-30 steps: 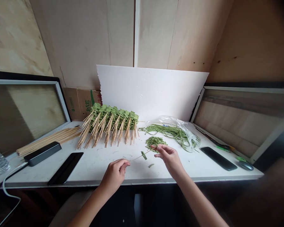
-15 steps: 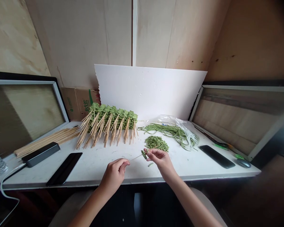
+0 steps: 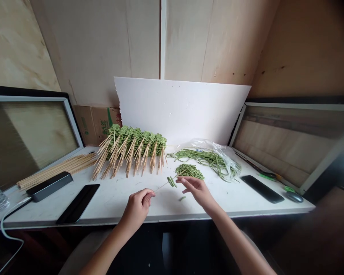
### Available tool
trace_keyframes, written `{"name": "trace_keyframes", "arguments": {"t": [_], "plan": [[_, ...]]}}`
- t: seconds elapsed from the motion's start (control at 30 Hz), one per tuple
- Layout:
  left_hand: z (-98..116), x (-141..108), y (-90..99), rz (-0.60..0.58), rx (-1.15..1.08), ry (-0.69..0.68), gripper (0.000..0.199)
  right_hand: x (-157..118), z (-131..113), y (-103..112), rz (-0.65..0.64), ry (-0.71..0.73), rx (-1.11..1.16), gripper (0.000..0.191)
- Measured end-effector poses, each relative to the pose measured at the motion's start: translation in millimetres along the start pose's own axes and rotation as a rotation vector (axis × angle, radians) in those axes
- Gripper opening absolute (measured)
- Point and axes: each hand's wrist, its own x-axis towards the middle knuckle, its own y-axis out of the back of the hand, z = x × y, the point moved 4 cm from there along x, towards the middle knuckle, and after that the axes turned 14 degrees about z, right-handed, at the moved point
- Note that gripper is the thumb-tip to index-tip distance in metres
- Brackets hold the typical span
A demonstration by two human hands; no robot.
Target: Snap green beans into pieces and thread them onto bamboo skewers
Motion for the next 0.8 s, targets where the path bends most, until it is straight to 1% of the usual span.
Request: {"name": "trace_keyframes", "arguments": {"t": [0.1,0.17,0.27,0.33,0.43,0.53,0.6,0.67,0.73,0.8], "plan": [[-8,1,-0.7,-0.007,0.005,0.045,0.036,5,5,16,-0.061,0.182,-0.312,0.022],[-10,1,-1.1,-0.011,0.000,0.064,0.036,6,13,21,-0.117,0.262,-0.483,0.016],[-11,0,-1.4,-0.015,-0.012,0.074,0.035,3,23,17,-0.178,0.312,-0.623,0.009],[-11,0,-1.7,-0.021,-0.017,0.075,0.034,0,27,11,-0.179,0.337,-0.689,0.004],[-11,1,-2.0,-0.028,-0.016,0.079,0.034,0,30,6,-0.154,0.357,-0.775,0.008],[-12,1,-1.9,-0.027,-0.013,0.080,0.035,4,29,7,-0.080,0.346,-0.704,0.012],[-11,2,-2.1,-0.023,-0.013,0.073,0.036,9,27,12,0.012,0.296,-0.581,0.014],[-11,2,-2.8,-0.019,-0.016,0.066,0.036,12,25,15,0.079,0.220,-0.444,0.022],[-11,1,-4.3,-0.023,-0.026,0.072,0.036,14,23,15,0.089,0.135,-0.315,0.031],[-10,0,-5.7,-0.033,-0.036,0.090,0.036,14,21,14,0.097,0.058,-0.207,0.036]]}}
